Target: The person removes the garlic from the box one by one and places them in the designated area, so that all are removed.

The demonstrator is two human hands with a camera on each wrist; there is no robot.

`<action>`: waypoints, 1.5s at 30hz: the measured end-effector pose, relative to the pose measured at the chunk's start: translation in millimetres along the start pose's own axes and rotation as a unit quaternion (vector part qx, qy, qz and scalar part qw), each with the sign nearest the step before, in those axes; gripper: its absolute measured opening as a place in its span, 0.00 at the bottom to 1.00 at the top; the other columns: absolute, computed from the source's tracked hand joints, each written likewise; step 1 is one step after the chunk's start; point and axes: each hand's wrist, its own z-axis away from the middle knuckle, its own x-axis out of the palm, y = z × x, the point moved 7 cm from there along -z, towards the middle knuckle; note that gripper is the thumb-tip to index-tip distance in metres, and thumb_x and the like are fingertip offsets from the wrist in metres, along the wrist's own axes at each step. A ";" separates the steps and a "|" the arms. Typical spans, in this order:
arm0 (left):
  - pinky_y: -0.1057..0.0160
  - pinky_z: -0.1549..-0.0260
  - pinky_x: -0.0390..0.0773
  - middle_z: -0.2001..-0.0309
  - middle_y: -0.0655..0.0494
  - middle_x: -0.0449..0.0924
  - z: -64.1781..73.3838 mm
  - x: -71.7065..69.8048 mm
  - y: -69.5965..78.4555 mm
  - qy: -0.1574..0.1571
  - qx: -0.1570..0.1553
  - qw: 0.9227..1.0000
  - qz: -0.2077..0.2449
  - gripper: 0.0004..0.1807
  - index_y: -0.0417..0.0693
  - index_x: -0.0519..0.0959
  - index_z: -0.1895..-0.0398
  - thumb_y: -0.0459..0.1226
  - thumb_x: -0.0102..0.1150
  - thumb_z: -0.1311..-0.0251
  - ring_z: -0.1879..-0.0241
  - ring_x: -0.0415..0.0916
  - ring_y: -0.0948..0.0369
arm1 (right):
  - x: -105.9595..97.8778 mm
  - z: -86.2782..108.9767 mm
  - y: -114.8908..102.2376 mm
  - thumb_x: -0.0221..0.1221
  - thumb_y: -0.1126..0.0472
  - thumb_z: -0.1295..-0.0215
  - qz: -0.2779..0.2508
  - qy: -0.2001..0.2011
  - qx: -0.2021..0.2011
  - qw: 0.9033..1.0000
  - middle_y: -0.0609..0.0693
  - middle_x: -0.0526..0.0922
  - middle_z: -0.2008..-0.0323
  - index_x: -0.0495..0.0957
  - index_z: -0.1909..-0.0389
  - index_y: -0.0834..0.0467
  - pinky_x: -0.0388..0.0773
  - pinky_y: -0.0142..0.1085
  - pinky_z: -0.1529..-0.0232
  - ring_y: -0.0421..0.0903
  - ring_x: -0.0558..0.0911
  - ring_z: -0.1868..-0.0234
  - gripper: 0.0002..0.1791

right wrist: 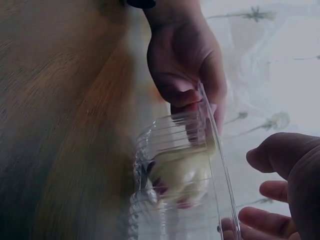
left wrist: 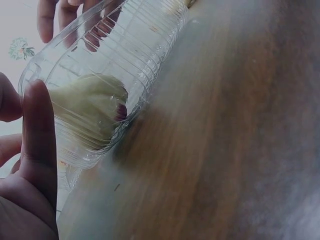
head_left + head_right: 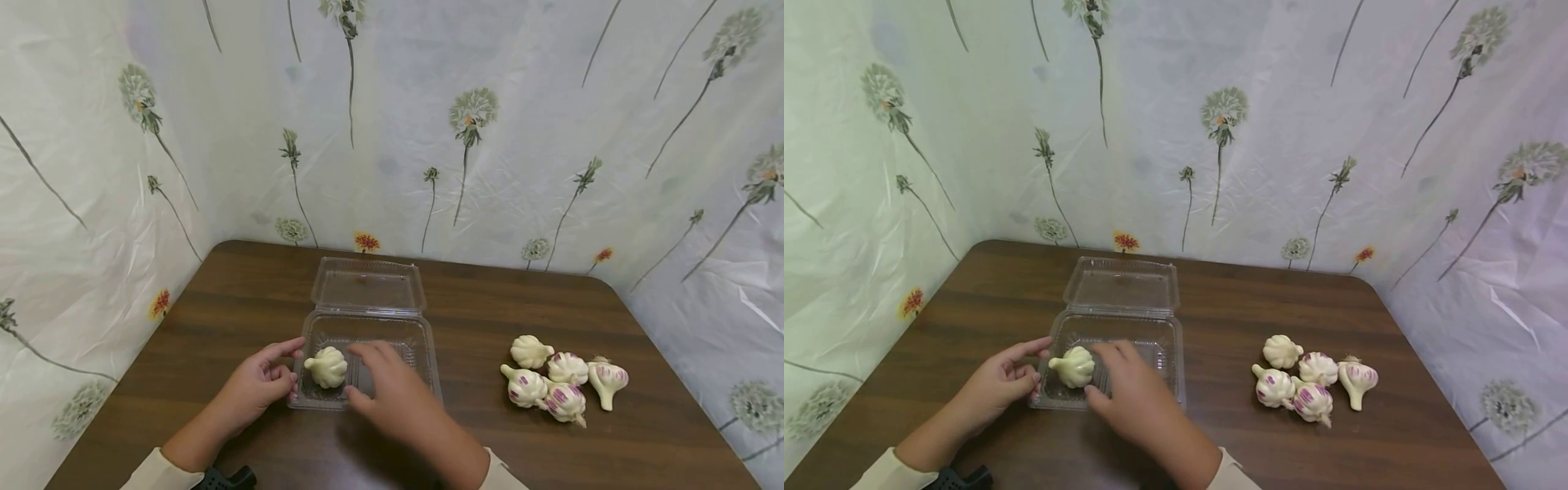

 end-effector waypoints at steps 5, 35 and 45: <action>0.66 0.65 0.86 0.38 0.31 0.64 0.0 0.2 -0.1 0.002 -0.001 1.000 -0.006 0.34 0.31 0.61 0.22 0.23 0.54 0.32 0.66 0.78 0.64 | 0.9 -3.3 -2.8 0.68 0.51 0.32 -0.005 0.002 -0.002 1.000 0.50 0.77 0.36 0.73 0.30 0.51 0.82 0.50 0.37 0.48 0.79 0.36 0.31; 0.67 0.65 0.86 0.38 0.32 0.65 -2.3 -0.4 -2.0 0.011 0.013 1.000 -0.018 0.34 0.31 0.63 0.23 0.21 0.53 0.35 0.68 0.78 0.66 | 26.1 -24.8 -0.4 0.69 0.47 0.32 -0.030 -0.078 0.046 0.995 0.54 0.72 0.32 0.67 0.24 0.47 0.84 0.50 0.46 0.52 0.81 0.41 0.38; 0.66 0.67 0.86 0.39 0.32 0.65 -2.6 -0.4 -2.8 0.008 0.014 1.000 -0.016 0.34 0.30 0.63 0.23 0.20 0.53 0.35 0.68 0.78 0.66 | 34.8 -33.6 -0.5 0.71 0.47 0.34 -0.020 -0.088 0.049 0.995 0.55 0.73 0.33 0.67 0.24 0.48 0.83 0.41 0.55 0.47 0.82 0.48 0.39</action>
